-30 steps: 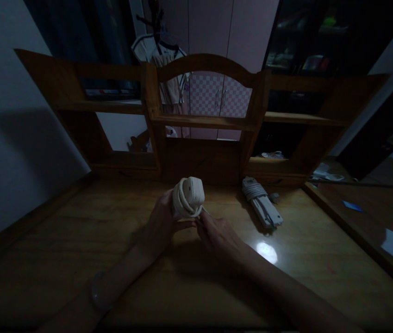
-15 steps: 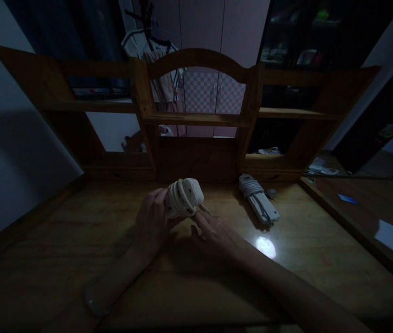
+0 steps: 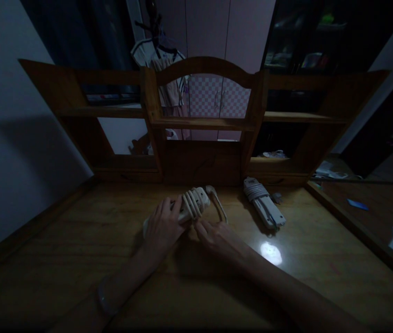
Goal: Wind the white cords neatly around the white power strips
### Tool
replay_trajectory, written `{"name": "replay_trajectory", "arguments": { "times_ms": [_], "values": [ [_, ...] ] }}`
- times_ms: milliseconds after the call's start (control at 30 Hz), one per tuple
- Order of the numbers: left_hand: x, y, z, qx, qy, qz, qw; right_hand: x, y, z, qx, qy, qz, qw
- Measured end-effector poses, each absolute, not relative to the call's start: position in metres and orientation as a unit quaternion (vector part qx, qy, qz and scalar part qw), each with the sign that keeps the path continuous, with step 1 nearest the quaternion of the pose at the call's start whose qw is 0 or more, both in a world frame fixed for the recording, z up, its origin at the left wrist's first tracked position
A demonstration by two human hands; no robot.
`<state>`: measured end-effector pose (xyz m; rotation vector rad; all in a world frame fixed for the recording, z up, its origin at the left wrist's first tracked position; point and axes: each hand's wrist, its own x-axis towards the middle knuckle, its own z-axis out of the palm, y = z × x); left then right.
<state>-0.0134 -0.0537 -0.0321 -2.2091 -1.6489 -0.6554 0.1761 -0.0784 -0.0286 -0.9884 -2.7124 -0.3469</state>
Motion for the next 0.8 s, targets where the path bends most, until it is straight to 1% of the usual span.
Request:
{"name": "replay_trajectory", "arguments": {
  "times_ms": [200, 467, 633, 800],
  "values": [
    [-0.016, -0.048, -0.037, -0.791, -0.55, -0.243, 0.114, 0.179, -0.079, -0.03, -0.354, -0.918, -0.11, 0.138],
    [-0.026, -0.042, -0.035, -0.842, -0.451, -0.274, 0.115, 0.175, -0.086, -0.025, -0.328, -0.923, -0.114, 0.164],
    [-0.025, -0.046, -0.037, -0.83, -0.464, -0.285, 0.122, 0.177, -0.087, -0.025, -0.33, -0.922, -0.109, 0.172],
    [-0.019, -0.051, -0.034, -0.841, -0.465, -0.263, 0.087, 0.179, -0.087, -0.027, -0.343, -0.922, -0.08, 0.16]
  ]
}}
